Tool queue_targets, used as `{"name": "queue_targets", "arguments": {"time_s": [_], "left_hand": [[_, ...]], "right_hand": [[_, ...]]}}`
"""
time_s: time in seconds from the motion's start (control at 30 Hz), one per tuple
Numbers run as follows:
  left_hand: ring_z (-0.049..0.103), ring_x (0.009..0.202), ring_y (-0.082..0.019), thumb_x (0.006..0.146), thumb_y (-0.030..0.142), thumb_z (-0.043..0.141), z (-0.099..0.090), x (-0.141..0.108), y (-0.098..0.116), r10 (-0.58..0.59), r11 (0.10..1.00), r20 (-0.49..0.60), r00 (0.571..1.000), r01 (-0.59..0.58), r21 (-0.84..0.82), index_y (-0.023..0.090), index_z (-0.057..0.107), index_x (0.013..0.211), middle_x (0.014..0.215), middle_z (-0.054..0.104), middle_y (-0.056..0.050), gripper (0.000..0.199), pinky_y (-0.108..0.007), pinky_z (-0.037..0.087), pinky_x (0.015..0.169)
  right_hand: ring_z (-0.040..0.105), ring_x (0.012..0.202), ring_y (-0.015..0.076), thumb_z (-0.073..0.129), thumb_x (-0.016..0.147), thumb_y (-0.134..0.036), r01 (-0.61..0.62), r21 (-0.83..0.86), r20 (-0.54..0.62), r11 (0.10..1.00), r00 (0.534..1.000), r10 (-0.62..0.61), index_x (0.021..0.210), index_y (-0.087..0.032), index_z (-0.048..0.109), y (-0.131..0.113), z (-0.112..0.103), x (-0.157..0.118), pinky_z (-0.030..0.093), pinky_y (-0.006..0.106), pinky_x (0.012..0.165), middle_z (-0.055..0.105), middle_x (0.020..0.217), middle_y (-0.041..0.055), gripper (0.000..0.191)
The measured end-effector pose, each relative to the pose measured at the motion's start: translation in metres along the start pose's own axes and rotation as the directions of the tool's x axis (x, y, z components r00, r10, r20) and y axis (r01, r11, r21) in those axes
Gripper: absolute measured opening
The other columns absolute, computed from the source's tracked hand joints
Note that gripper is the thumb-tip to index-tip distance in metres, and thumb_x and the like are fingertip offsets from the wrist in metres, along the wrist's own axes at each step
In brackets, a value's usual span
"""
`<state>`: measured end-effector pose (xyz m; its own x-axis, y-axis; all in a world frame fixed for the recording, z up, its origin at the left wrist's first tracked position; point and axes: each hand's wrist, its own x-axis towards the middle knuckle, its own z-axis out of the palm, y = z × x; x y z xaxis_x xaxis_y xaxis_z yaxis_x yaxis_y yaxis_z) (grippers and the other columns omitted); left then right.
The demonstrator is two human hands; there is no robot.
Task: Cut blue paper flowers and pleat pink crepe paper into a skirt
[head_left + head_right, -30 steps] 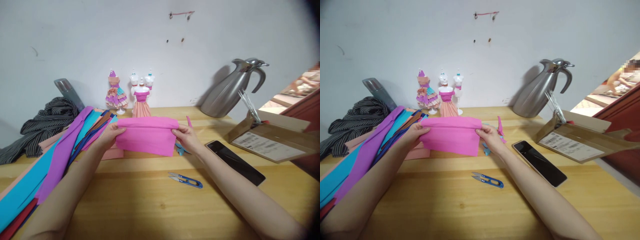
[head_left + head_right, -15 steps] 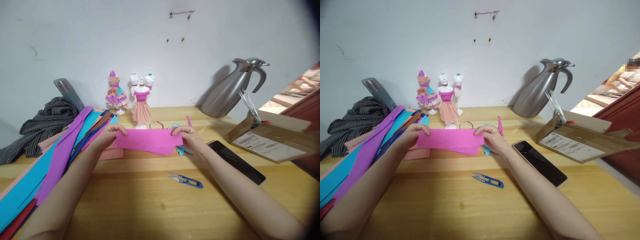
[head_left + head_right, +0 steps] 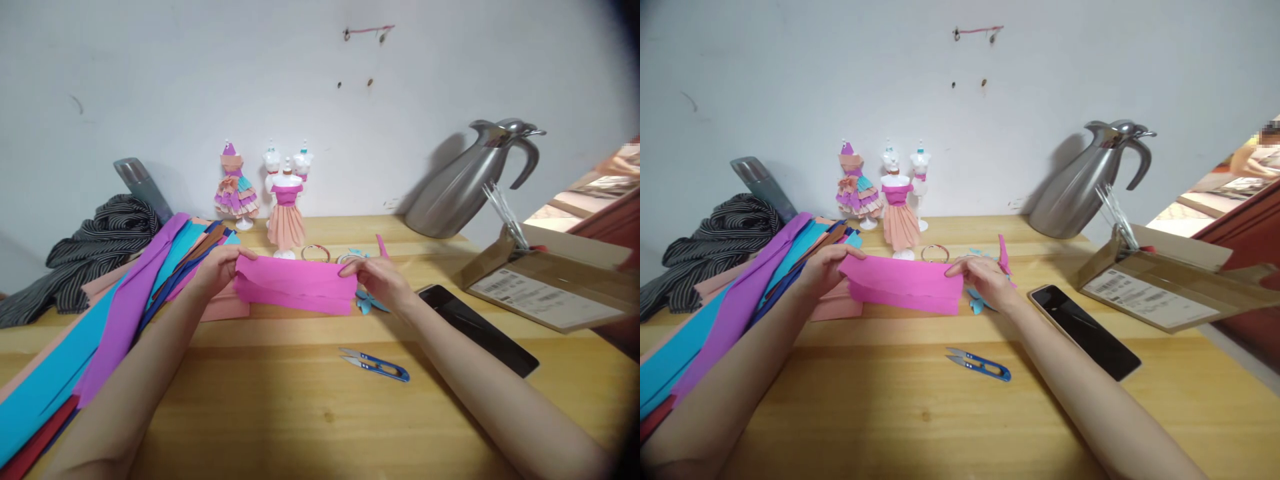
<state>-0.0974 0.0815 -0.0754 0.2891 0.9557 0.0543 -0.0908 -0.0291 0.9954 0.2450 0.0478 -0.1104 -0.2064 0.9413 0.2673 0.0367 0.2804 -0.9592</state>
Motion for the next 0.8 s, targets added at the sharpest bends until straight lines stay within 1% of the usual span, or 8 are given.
{"name": "queue_targets", "arguments": {"time_s": [0.07, 0.13, 0.23, 0.3, 0.43, 0.53, 0.63, 0.8], "left_hand": [[0.065, 0.071, -0.020, 0.078, 0.045, 0.061, -0.001, 0.000, 0.001, 0.008, 0.999, 0.015, 1.000, -0.007, -0.036, 0.017, 0.076, 0.076, 0.077, 0.072, -0.009, 0.032, -0.030, 0.050, 0.065], [0.064, 0.067, -0.019, 0.076, 0.048, 0.064, -0.001, 0.000, 0.001, 0.014, 0.999, 0.012, 1.000, -0.014, -0.039, 0.016, 0.075, 0.076, 0.075, 0.072, -0.008, 0.034, -0.029, 0.049, 0.063], [0.060, 0.059, -0.012, 0.065, 0.033, 0.080, -0.002, 0.002, -0.002, 0.001, 0.999, -0.010, 1.000, -0.001, 0.052, 0.015, 0.072, 0.077, 0.070, 0.069, -0.003, 0.023, -0.022, 0.044, 0.056], [0.057, 0.054, -0.009, 0.063, 0.027, 0.082, -0.002, 0.004, -0.004, -0.001, 0.992, -0.022, 1.000, 0.004, 0.124, 0.014, 0.070, 0.079, 0.065, 0.067, 0.000, 0.024, -0.019, 0.039, 0.052], [0.051, 0.046, -0.008, 0.070, 0.029, 0.077, -0.002, 0.004, -0.003, -0.006, 0.983, -0.013, 1.000, 0.008, 0.183, 0.014, 0.067, 0.103, 0.056, 0.060, 0.004, 0.038, -0.018, 0.032, 0.047], [0.056, 0.051, -0.011, 0.069, 0.031, 0.078, -0.002, 0.003, 0.000, -0.012, 0.987, -0.017, 1.000, 0.014, 0.161, 0.014, 0.062, 0.118, 0.061, 0.064, 0.003, 0.054, -0.020, 0.037, 0.052], [0.057, 0.051, -0.012, 0.066, 0.034, 0.080, -0.001, 0.003, 0.000, -0.022, 0.983, -0.077, 0.997, 0.036, 0.182, 0.013, 0.064, 0.110, 0.058, 0.063, 0.003, 0.052, -0.022, 0.039, 0.052], [0.057, 0.053, -0.011, 0.064, 0.038, 0.080, -0.001, 0.005, -0.003, -0.047, 0.991, -0.098, 0.994, 0.059, 0.121, 0.014, 0.062, 0.074, 0.060, 0.063, 0.001, 0.032, -0.022, 0.042, 0.055]], "right_hand": [[0.060, 0.082, 0.0245, 0.057, 0.081, -0.055, -0.003, -0.020, -0.009, 1.000, 1.000, 0.003, 0.072, -0.022, 0.077, 0.000, 0.002, 0.000, 0.047, 0.038, 0.075, 0.071, 0.082, 0.0092, 0.039], [0.061, 0.079, 0.0224, 0.066, 0.077, -0.052, -0.005, -0.049, -0.016, 0.999, 1.000, 0.004, 0.072, -0.022, 0.077, -0.002, 0.005, 0.000, 0.047, 0.037, 0.074, 0.071, 0.080, 0.0078, 0.032], [0.061, 0.076, 0.0192, 0.078, 0.069, -0.040, 0.000, -0.047, -0.029, 0.999, 1.000, -0.002, 0.072, -0.022, 0.077, -0.005, 0.011, 0.001, 0.048, 0.035, 0.074, 0.071, 0.077, 0.0054, 0.018], [0.060, 0.072, 0.0164, 0.081, 0.065, -0.034, -0.011, -0.010, -0.044, 1.000, 0.999, 0.010, 0.075, -0.022, 0.077, -0.007, 0.015, 0.002, 0.048, 0.032, 0.069, 0.070, 0.079, 0.0043, 0.016], [0.056, 0.066, 0.0124, 0.083, 0.061, -0.031, -0.028, 0.026, -0.073, 0.999, 0.997, 0.030, 0.082, -0.020, 0.077, -0.003, 0.015, 0.002, 0.045, 0.028, 0.059, 0.068, 0.084, 0.0041, 0.024], [0.050, 0.058, 0.0103, 0.082, 0.063, -0.033, -0.040, 0.000, -0.094, 0.999, 0.995, 0.039, 0.088, -0.018, 0.076, 0.003, 0.013, 0.002, 0.041, 0.026, 0.051, 0.062, 0.070, 0.0009, 0.030], [0.044, 0.051, 0.0086, 0.081, 0.064, -0.033, -0.063, 0.017, -0.104, 0.998, 0.993, 0.064, 0.099, -0.018, 0.074, 0.006, 0.012, 0.002, 0.037, 0.024, 0.047, 0.050, 0.058, -0.0045, 0.039], [0.047, 0.051, 0.0092, 0.080, 0.064, -0.030, -0.123, 0.088, -0.064, 0.988, 0.990, 0.129, 0.117, -0.019, 0.068, 0.003, 0.014, 0.002, 0.040, 0.025, 0.050, 0.050, 0.058, -0.0056, 0.056]]}}
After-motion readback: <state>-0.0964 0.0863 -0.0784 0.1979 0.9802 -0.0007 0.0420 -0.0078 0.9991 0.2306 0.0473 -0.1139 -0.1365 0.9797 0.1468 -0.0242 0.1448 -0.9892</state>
